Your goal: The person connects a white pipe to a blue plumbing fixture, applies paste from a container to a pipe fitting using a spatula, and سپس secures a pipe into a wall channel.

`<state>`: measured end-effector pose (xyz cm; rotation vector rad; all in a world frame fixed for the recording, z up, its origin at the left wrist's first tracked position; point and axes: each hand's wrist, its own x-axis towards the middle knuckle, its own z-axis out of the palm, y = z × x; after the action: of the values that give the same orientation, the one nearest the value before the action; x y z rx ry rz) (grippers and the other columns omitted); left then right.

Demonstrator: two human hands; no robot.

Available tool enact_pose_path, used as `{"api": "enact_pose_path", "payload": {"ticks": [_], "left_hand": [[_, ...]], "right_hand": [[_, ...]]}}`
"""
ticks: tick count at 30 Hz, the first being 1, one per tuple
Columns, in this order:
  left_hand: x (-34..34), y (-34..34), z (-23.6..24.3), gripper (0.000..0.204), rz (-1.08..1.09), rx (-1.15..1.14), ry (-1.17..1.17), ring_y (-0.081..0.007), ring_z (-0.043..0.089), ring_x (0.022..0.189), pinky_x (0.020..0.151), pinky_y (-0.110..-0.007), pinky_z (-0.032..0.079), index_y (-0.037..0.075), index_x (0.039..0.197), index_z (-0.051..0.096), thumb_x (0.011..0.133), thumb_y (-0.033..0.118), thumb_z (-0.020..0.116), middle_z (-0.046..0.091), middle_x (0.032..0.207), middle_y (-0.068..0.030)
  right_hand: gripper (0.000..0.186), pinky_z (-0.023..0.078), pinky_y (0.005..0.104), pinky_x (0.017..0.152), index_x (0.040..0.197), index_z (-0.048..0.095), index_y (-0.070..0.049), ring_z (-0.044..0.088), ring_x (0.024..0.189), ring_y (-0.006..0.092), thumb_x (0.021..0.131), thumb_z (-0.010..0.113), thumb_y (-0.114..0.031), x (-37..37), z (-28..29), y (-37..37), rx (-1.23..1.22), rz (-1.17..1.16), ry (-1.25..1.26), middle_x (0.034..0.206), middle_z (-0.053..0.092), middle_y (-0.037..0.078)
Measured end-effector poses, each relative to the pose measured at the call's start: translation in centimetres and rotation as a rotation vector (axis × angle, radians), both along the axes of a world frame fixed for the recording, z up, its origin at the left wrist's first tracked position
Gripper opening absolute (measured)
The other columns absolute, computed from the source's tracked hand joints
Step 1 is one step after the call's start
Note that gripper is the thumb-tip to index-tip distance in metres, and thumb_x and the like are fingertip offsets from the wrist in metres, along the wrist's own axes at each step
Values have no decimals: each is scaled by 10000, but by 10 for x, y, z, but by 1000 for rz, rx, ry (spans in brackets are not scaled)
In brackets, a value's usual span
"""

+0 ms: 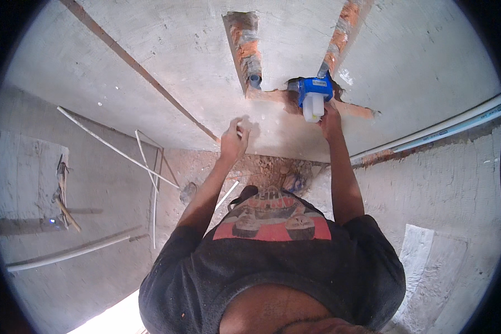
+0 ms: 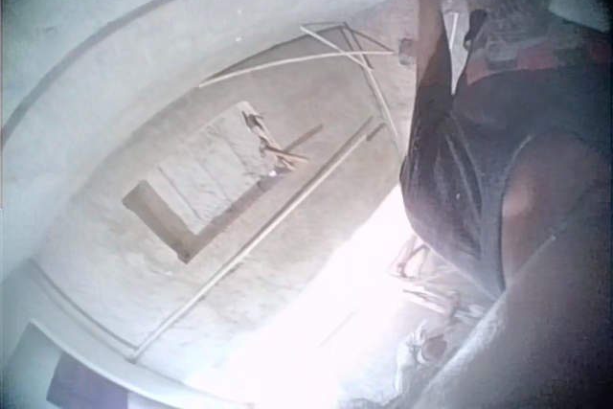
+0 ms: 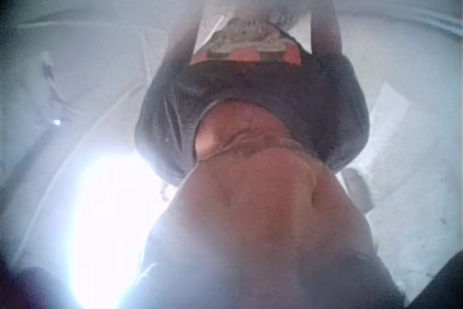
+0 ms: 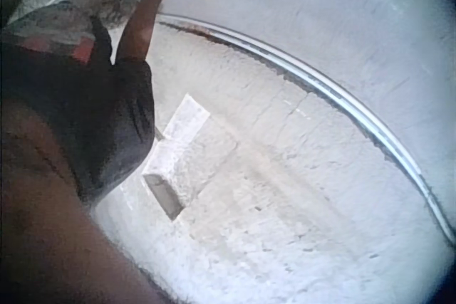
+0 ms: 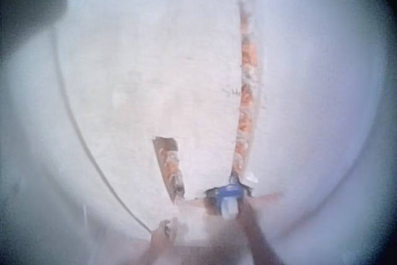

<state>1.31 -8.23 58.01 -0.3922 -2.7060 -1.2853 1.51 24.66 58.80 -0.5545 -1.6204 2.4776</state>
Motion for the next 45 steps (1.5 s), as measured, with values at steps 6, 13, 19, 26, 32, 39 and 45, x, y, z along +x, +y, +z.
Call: {"api": "enact_pose_path", "payload": {"ticks": [6, 13, 19, 26, 32, 39, 45], "left_hand": [[50, -64, -105, 400, 39, -160, -270, -362, 685, 777, 732, -439, 537, -4, 1094, 574, 864, 315, 648, 681, 808, -207], [138, -149, -253, 468, 50, -372, -696, -365, 685, 891, 819, -446, 534, -26, 953, 653, 771, 403, 698, 698, 893, -211], [188, -192, -285, 413, -165, -613, -791, -246, 703, 578, 660, -376, 589, -26, 652, 671, 809, 356, 657, 679, 579, -114], [175, -180, -260, 302, 282, -119, -918, -202, 682, 526, 525, -345, 570, -51, 822, 640, 802, 248, 681, 684, 637, -145], [151, -168, -256, 345, 206, -83, -894, -212, 690, 558, 523, -347, 564, -40, 870, 601, 789, 274, 719, 681, 669, -150], [157, -164, -255, 356, 249, -57, -903, -216, 685, 554, 514, -355, 560, -32, 898, 607, 783, 274, 750, 674, 674, -147], [177, -174, -255, 302, 288, -46, -961, -198, 686, 556, 473, -335, 566, -42, 895, 601, 813, 217, 732, 679, 718, -144]], "right_hand": [[360, 511, 438, 903, 1274, 528, -121, 620, 1040, 219, 973, 473, -312, 2, -8, 4, -51, -33, -61, 1171, 624, 69], [360, 513, 444, 905, 1278, 511, -112, 620, 1043, 254, 967, 470, -287, 10, 1, 1, -56, 28, 11, 1191, 610, 85], [473, 494, 412, 876, 1351, 471, -146, 614, 1020, 239, 923, 539, -337, 14, 8, 6, 7, 48, -3, 1191, 598, 83], [626, 501, 418, 861, 1470, 375, -149, 615, 1032, 247, 915, 556, -375, 24, 24, -3, 74, 44, -10, 1218, 595, 99], [528, 509, 460, 911, 1413, 409, -128, 609, 1091, 292, 954, 514, -366, 26, 24, -5, 87, 39, -32, 1249, 584, 120], [537, 503, 461, 920, 1399, 427, -114, 604, 1084, 292, 954, 522, -400, 26, 15, 2, 128, -14, -82, 1208, 600, 127], [564, 501, 463, 926, 1393, 436, -96, 598, 1084, 296, 952, 540, -432, 30, 13, 5, 106, -44, -113, 1187, 598, 135]]}}
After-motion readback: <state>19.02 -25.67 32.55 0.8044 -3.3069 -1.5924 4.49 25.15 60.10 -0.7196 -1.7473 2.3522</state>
